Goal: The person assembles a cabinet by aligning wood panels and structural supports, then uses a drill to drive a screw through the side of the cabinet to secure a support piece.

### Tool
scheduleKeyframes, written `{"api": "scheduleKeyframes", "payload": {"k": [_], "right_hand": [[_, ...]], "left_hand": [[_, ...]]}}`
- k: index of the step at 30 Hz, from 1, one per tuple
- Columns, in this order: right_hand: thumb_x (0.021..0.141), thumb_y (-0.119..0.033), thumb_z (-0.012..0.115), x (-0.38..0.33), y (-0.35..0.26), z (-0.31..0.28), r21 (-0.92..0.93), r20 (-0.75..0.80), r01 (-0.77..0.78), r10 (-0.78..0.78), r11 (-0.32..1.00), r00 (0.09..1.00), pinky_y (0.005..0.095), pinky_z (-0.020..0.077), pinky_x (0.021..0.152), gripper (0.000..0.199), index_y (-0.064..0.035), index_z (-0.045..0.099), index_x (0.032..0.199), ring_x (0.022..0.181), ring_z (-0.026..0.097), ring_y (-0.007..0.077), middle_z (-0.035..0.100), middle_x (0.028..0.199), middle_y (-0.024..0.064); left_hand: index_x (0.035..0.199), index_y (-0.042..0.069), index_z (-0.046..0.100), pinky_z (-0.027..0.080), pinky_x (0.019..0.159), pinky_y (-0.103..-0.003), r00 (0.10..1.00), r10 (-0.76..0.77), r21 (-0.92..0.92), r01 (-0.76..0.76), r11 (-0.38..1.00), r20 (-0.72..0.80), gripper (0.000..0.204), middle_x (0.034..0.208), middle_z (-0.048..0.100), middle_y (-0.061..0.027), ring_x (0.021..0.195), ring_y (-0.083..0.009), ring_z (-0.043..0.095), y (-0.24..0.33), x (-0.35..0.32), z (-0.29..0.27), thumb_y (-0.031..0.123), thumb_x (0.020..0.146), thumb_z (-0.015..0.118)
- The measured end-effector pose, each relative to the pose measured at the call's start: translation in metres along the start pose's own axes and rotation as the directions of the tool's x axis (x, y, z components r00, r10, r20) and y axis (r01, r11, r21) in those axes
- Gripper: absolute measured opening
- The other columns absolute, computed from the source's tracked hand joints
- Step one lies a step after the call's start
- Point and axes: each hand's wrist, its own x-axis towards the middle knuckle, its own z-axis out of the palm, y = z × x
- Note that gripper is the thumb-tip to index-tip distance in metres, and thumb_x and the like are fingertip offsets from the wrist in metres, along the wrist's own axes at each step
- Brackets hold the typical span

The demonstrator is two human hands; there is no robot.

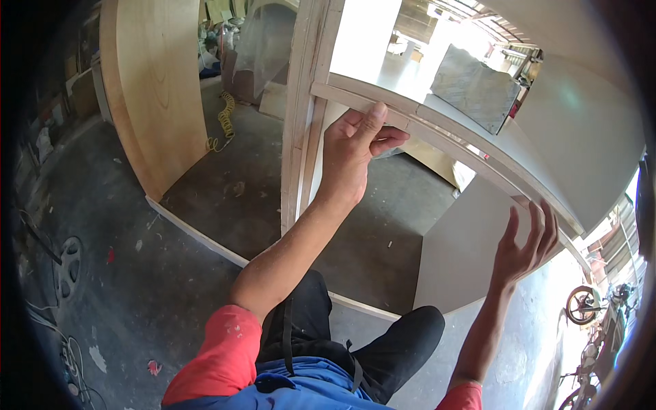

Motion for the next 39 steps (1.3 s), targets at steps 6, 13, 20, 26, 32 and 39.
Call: {"api": "scheduleKeyframes", "payload": {"k": [6,13,20,26,32,39], "right_hand": [[0.105,-0.043,0.051,-0.019,0.016,0.007,0.591,0.571,-0.753,0.509,0.290,0.644,0.0338,0.0516,0.081,0.043,-0.0043,0.066,0.117,0.102,0.064,0.0206,0.069,0.112,0.0094],[0.104,-0.041,0.054,-0.002,0.046,0.031,0.784,0.620,-0.508,0.496,-0.358,0.607,0.0305,0.0570,0.078,0.037,-0.0086,0.061,0.120,0.104,0.068,0.0216,0.070,0.111,0.0101],[0.103,-0.030,0.057,0.001,0.041,0.028,0.810,0.587,-0.456,0.491,-0.369,0.644,0.0301,0.0615,0.080,0.028,-0.0056,0.064,0.115,0.100,0.071,0.0216,0.071,0.107,0.0099],[0.103,-0.027,0.057,-0.002,0.047,0.034,0.818,0.574,-0.422,0.502,-0.392,0.647,0.0307,0.0615,0.083,0.025,-0.0044,0.066,0.111,0.097,0.071,0.0220,0.071,0.106,0.0102],[0.103,-0.026,0.058,-0.004,0.053,0.038,0.837,0.545,-0.401,0.500,-0.372,0.673,0.0311,0.0615,0.084,0.025,-0.0033,0.067,0.108,0.096,0.072,0.0212,0.072,0.103,0.0101],[0.103,-0.028,0.059,-0.001,0.050,0.035,0.827,0.559,-0.455,0.554,-0.329,0.616,0.0322,0.0620,0.081,0.026,-0.0046,0.065,0.111,0.093,0.072,0.0200,0.072,0.102,0.0096]], "left_hand": [[0.092,0.005,0.062,0.059,0.084,-0.038,1.000,0.017,-0.078,-0.017,0.997,-0.002,0.026,0.092,0.069,-0.0110,0.085,-0.0235,0.072,-0.009,0.001,0.008,0.030,0.097,0.068],[0.104,0.002,0.060,0.058,0.089,-0.039,0.998,0.004,-0.059,0.000,0.998,0.065,0.034,0.100,0.070,-0.0117,0.092,-0.0234,0.071,-0.004,0.007,0.003,0.034,0.097,0.068],[0.111,0.003,0.063,0.057,0.091,-0.039,0.999,0.018,0.034,-0.019,0.999,0.028,0.033,0.101,0.070,-0.0107,0.093,-0.0214,0.070,0.016,0.011,-0.013,0.031,0.095,0.070],[0.112,0.004,0.064,0.057,0.089,-0.038,0.998,0.061,0.027,-0.060,0.998,-0.018,0.033,0.102,0.070,-0.0087,0.092,-0.0194,0.069,0.007,0.014,-0.011,0.031,0.095,0.070],[0.116,0.005,0.062,0.056,0.089,-0.038,0.999,0.036,0.057,-0.036,0.998,0.002,0.034,0.107,0.069,-0.0072,0.098,-0.0187,0.068,0.009,0.014,-0.011,0.031,0.095,0.070],[0.120,0.004,0.059,0.056,0.092,-0.038,0.997,0.065,0.009,-0.064,0.998,-0.032,0.036,0.112,0.067,-0.0073,0.103,-0.0180,0.066,0.005,0.011,-0.003,0.029,0.097,0.068]]}}
